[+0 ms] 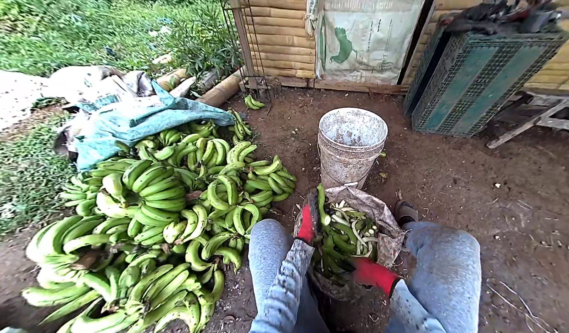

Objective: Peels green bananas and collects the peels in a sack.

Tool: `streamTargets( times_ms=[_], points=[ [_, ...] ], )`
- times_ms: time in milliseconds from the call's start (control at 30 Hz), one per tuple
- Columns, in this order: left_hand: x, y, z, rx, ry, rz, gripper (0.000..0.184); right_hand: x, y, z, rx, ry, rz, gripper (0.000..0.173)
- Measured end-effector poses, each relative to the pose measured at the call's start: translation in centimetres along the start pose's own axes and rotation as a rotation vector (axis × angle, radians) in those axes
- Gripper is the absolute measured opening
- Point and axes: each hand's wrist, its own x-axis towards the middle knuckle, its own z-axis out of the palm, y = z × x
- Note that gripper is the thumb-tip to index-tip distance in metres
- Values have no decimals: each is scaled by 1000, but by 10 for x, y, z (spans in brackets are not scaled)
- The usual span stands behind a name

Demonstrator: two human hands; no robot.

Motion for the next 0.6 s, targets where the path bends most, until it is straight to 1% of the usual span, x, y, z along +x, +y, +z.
streamTargets(
  times_ms=[67, 100, 133, 167, 200, 267, 333, 433, 500, 600],
  points=[
    [-2, 24, 3, -45, -84, -2, 44, -22, -13, -51, 28, 330, -94, 53],
    [-3, 34, 4, -41, -106, 2, 45, -33, -22, -75, 45, 522, -158, 50],
    [-2, 40, 5, -25, -121, 4, 45, -42, -32, -95, 48, 677, -222, 46],
    [1, 42, 7, -15, -123, -1, 46, -48, -39, -111, 41, 768, -280, 44],
    [6, 42, 8, -20, -133, -12, 46, -50, -44, -121, 36, 809, -344, 43],
    [11, 34, 10, -64, -139, -24, 44, -46, -49, -122, 8, 763, -469, 43],
    [12, 25, 8, -51, -178, -20, 42, -35, -47, -109, -92, 680, -523, 43],
    [8, 6, 2, 42, -212, -13, 42, -16, -37, -89, -160, 661, -446, 42],
    [4, -3, -3, 113, -203, -1, 42, -1, -30, -81, -129, 682, -377, 44],
    [8, -12, -9, 125, -169, -7, 43, 22, -30, -75, -94, 672, -321, 47]
  ],
)
